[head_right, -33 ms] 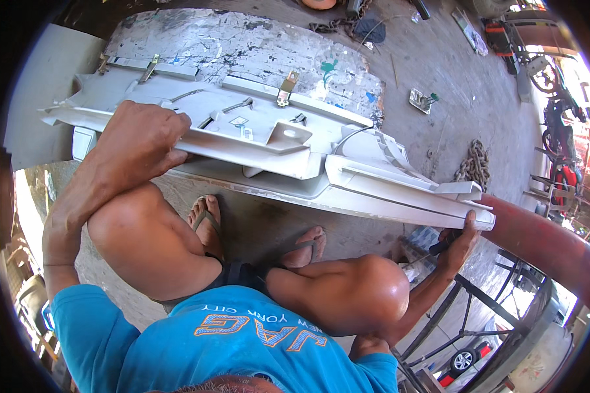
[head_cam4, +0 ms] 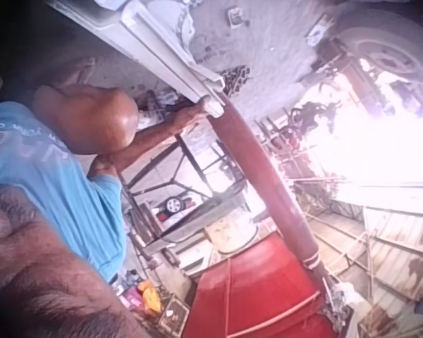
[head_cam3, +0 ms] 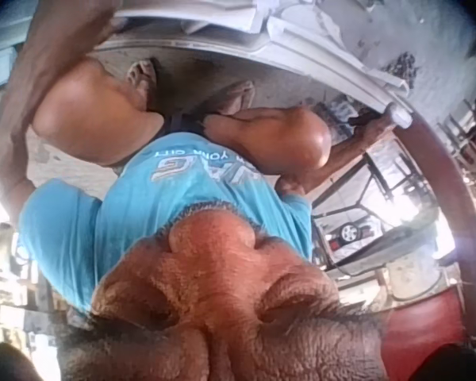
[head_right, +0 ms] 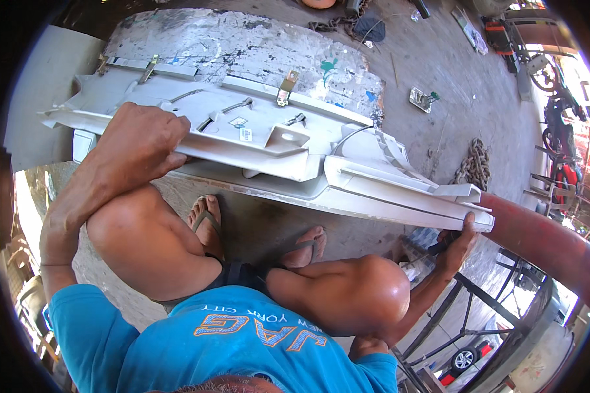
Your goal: The person uses a screwdriver to remove screws from a white plastic component, separates a section, and then reattaches it by tightening the screws. The person repeatedly flips and repositions the component during the process.
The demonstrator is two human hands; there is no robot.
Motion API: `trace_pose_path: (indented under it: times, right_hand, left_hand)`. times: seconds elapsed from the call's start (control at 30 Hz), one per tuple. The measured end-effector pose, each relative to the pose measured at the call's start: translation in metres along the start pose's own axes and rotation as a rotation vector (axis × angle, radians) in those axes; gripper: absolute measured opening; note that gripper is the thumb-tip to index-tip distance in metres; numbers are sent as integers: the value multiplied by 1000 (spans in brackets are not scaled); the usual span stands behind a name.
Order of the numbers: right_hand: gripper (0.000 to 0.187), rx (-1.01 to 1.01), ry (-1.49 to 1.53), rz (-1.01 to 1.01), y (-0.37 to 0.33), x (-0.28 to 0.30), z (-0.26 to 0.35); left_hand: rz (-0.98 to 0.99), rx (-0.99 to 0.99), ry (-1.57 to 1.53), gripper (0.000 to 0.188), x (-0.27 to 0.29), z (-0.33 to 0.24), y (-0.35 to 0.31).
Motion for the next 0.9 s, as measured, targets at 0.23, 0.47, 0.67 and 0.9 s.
trace_pose_path:
  times: [0.23, 0.47, 0.67, 0.9]
  right_hand:
    - [55, -23, 176, -50, -10, 10, -49]
    - [57, -19, 286, -86, -14, 18, -81]
    - [69, 46, 310, -12, -27, 3, -67]
    - [73, 89, 343, -42, -26, 4, -72]
  left_hand:
    - [50, -174, 16, 16, 10, -25, -1]
    - [295, -266, -34, 17, -13, -23, 7]
    - [415, -414, -37, 16, -28, -31, 9]
    - [399, -482, -25, 19, -33, -30, 12]
Point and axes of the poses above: each hand's wrist, its own y-axis towards the middle knuckle, its own x-axis out of the back of the hand, z = x × y, the point moved 8 cm from there along y, towards the middle knuckle, and after that the axes turned 2 degrees about y, right-handed, at the moved point
